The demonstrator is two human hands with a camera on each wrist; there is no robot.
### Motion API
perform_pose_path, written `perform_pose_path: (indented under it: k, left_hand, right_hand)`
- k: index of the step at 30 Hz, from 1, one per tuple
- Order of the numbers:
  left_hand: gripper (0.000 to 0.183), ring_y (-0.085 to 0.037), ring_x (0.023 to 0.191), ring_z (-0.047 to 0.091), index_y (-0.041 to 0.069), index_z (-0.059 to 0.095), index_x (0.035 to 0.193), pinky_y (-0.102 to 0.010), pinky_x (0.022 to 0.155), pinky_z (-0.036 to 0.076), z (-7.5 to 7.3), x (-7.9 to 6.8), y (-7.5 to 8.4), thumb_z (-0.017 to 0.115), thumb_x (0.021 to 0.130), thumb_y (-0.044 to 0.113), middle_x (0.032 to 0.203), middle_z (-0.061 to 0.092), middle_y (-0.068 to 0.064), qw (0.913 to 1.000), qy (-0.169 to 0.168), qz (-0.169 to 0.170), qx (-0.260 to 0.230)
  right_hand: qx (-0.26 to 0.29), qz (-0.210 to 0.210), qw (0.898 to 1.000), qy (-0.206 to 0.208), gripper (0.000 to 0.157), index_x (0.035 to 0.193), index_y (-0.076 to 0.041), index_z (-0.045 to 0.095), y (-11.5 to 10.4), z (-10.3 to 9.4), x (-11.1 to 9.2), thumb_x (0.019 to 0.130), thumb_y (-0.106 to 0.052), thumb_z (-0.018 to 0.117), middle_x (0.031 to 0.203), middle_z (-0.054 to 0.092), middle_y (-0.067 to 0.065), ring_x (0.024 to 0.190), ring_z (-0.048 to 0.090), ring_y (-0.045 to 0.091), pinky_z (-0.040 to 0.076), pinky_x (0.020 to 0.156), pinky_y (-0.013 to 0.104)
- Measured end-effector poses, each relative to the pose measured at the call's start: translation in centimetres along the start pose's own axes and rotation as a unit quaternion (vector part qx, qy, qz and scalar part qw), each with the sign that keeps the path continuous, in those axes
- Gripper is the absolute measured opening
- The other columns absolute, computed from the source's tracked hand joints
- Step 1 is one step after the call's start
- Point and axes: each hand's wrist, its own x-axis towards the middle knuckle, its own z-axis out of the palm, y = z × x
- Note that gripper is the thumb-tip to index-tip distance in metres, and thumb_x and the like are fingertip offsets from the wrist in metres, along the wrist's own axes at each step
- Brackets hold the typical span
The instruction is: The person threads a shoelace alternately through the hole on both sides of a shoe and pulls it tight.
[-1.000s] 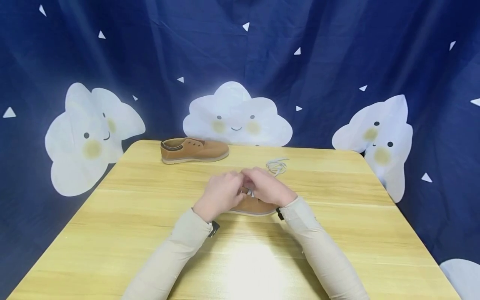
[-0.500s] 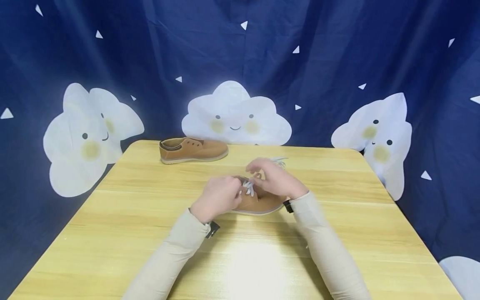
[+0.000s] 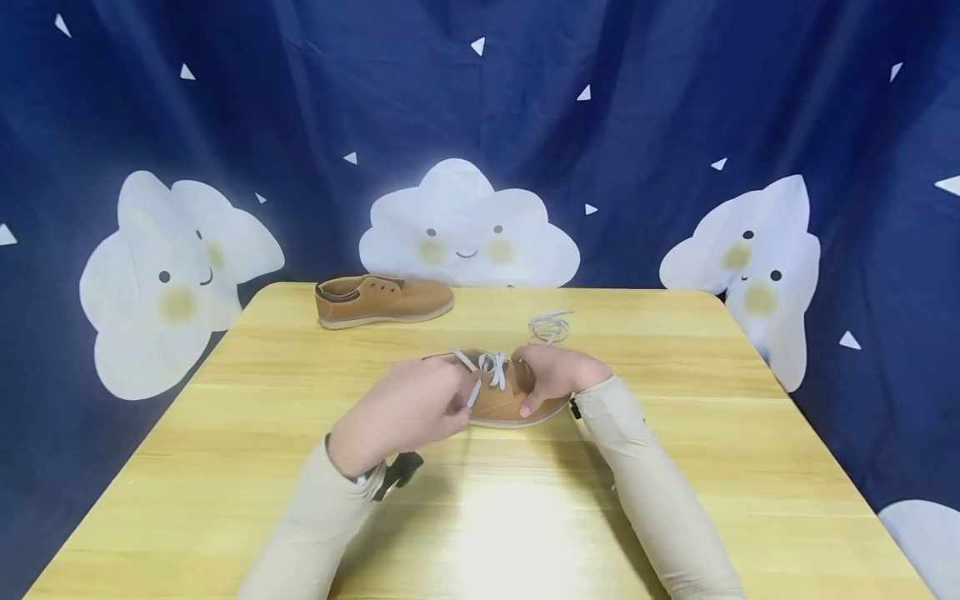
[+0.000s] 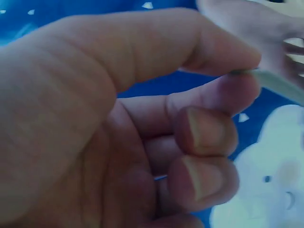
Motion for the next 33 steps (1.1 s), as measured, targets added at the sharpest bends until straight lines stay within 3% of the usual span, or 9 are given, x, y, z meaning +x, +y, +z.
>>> perform_pose_path:
  k: [9, 13, 17, 25, 29, 33]
  left_hand:
    - [0.024, -0.001, 0.059, 0.042, 0.027, 0.061, 0.067, -0.020, 0.054, 0.036, -3.6, -4.2, 1.1, 0.072, 0.085, 0.016, 0.066, 0.054, 0.015, 0.9975, 0.042, 0.053, -0.022]
    - [0.020, 0.002, 0.059, 0.041, 0.028, 0.064, 0.073, -0.019, 0.054, 0.035, -4.5, -5.6, 1.1, 0.073, 0.087, 0.017, 0.067, 0.053, 0.017, 0.9961, 0.050, 0.064, -0.034]
    - [0.018, 0.003, 0.058, 0.039, 0.028, 0.065, 0.074, -0.018, 0.052, 0.034, -4.6, -6.0, 0.7, 0.073, 0.087, 0.018, 0.065, 0.050, 0.017, 0.9965, 0.040, 0.063, -0.037]
    - [0.013, -0.001, 0.060, 0.046, 0.028, 0.069, 0.077, -0.022, 0.056, 0.040, -3.8, -5.1, -0.1, 0.078, 0.084, 0.023, 0.065, 0.051, 0.017, 0.9988, -0.047, 0.010, -0.013]
    - [0.014, -0.005, 0.063, 0.053, 0.022, 0.073, 0.081, -0.027, 0.061, 0.046, -2.9, -3.5, -0.5, 0.082, 0.085, 0.031, 0.071, 0.060, 0.013, 0.9947, -0.091, -0.038, -0.030]
    - [0.029, -0.008, 0.057, 0.051, 0.022, 0.066, 0.067, -0.029, 0.055, 0.044, -1.0, -1.0, -1.0, 0.082, 0.087, 0.036, 0.064, 0.059, 0.011, 0.9915, -0.091, -0.076, -0.055]
  right_hand:
    - [-0.008, 0.025, 1.000, 0.003, 0.091, 0.149, 0.001, 0.048, -0.3, -0.2, 0.0, 0.075, -0.024, 0.094, 0.149, 0.057, 0.016, 0.139, 0.053, 0.036, 0.045, 0.117, 0.049]
    - [-0.011, 0.026, 1.000, 0.001, 0.090, 0.149, 0.002, 0.047, -0.4, -0.4, 0.0, 0.076, -0.023, 0.093, 0.150, 0.055, 0.017, 0.140, 0.052, 0.036, 0.044, 0.117, 0.049]
    - [-0.015, 0.028, 0.999, -0.003, 0.090, 0.150, 0.002, 0.046, -0.5, -0.4, 0.1, 0.077, -0.023, 0.093, 0.151, 0.054, 0.017, 0.141, 0.051, 0.036, 0.043, 0.118, 0.049]
    - [-0.012, 0.030, 0.999, -0.003, 0.090, 0.149, 0.001, 0.047, -0.6, -0.3, 0.2, 0.076, -0.024, 0.093, 0.150, 0.056, 0.016, 0.140, 0.052, 0.035, 0.043, 0.118, 0.048]
    - [-0.003, 0.019, 1.000, -0.010, 0.091, 0.150, 0.002, 0.047, -0.4, -0.5, 0.0, 0.076, -0.027, 0.093, 0.151, 0.055, 0.017, 0.141, 0.051, 0.037, 0.042, 0.119, 0.049]
    - [-0.001, -0.007, 1.000, 0.003, 0.079, 0.148, 0.002, 0.049, -0.2, -0.9, -0.7, 0.086, -0.030, 0.085, 0.151, 0.055, 0.019, 0.141, 0.051, 0.038, 0.042, 0.118, 0.051]
